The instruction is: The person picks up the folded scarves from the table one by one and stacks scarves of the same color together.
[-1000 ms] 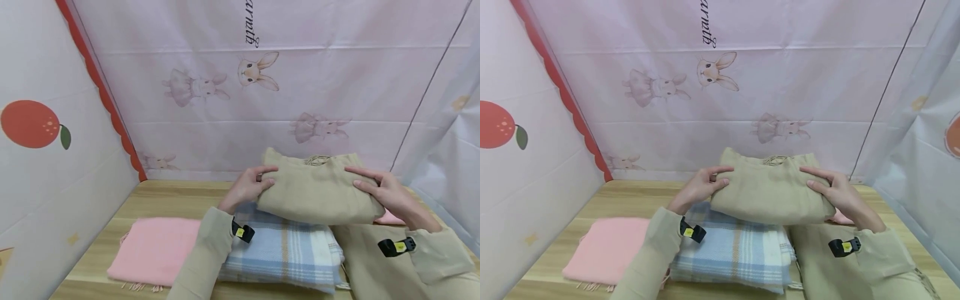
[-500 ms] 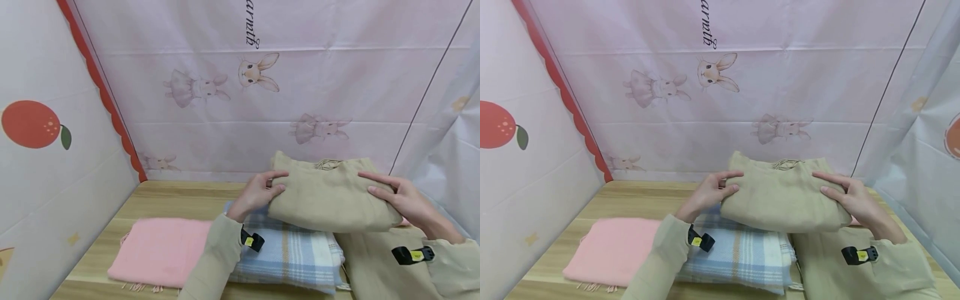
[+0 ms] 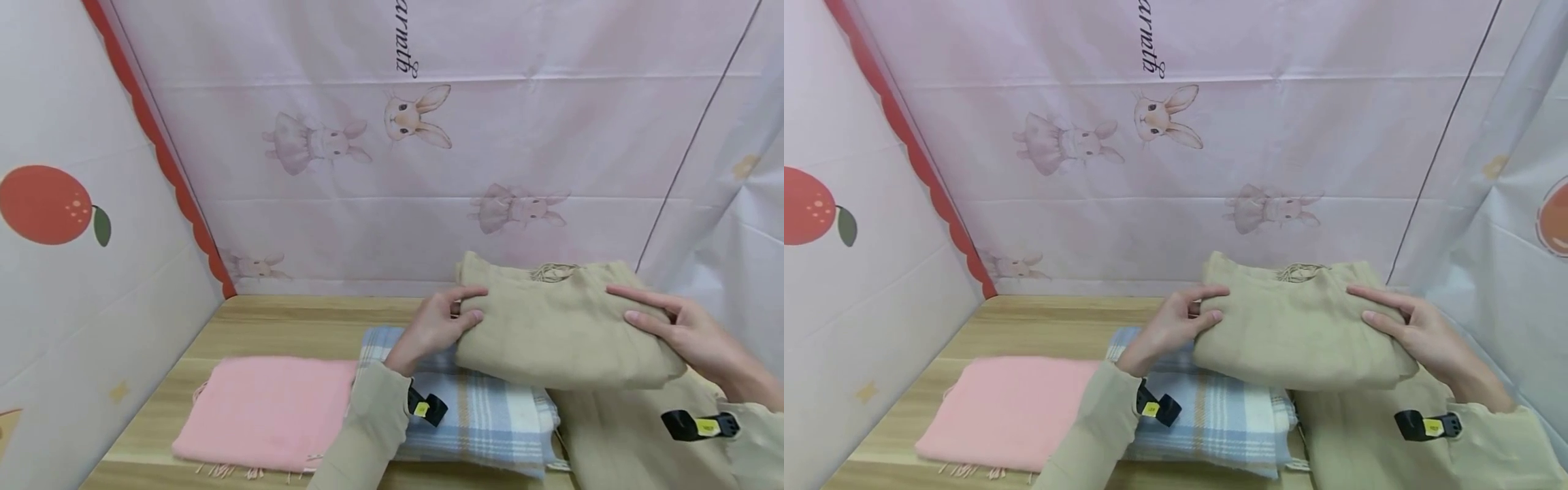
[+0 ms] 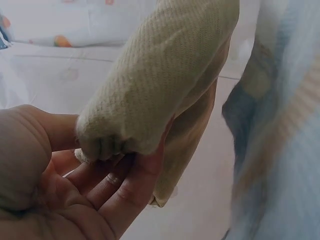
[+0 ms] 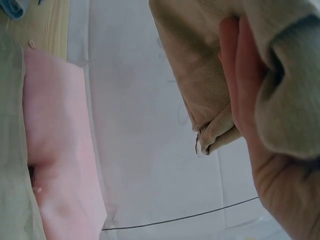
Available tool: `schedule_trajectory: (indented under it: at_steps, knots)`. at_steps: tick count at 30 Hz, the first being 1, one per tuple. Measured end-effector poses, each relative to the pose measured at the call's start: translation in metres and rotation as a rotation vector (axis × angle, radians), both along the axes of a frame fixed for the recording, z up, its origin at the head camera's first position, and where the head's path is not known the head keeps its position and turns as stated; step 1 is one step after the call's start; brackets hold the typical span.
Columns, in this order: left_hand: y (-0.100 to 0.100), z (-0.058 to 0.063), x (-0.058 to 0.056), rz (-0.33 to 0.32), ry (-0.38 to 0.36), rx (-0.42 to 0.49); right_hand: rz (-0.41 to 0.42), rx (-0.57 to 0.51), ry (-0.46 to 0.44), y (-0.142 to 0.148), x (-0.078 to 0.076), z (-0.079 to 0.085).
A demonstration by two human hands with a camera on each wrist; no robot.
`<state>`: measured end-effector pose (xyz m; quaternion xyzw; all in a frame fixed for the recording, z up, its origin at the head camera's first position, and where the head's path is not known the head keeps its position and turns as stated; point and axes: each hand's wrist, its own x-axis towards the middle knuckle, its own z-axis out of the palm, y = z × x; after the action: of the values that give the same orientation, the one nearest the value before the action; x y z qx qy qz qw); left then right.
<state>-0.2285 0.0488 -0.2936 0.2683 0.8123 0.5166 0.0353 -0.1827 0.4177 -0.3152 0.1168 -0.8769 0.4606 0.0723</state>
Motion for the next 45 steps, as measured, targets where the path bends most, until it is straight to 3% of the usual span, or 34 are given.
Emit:
schedule_trajectory:
  at_steps: [10,21,32,45]
  knots:
    - [0.012,-0.005,0.007,0.015,-0.011,-0.007,0.000,-0.040,0.016,0.012,0.007,-0.004]
    - [0.026,-0.009,0.016,-0.028,-0.035,-0.008,-0.072,0.026,0.032,0.029,0.019,-0.010]
    - [0.039,-0.017,0.023,-0.025,-0.059,0.006,-0.069,-0.036,0.041,0.043,0.026,-0.023]
    - [0.054,-0.023,0.032,-0.043,-0.070,0.031,-0.057,-0.053,0.152,0.061,0.035,-0.038]
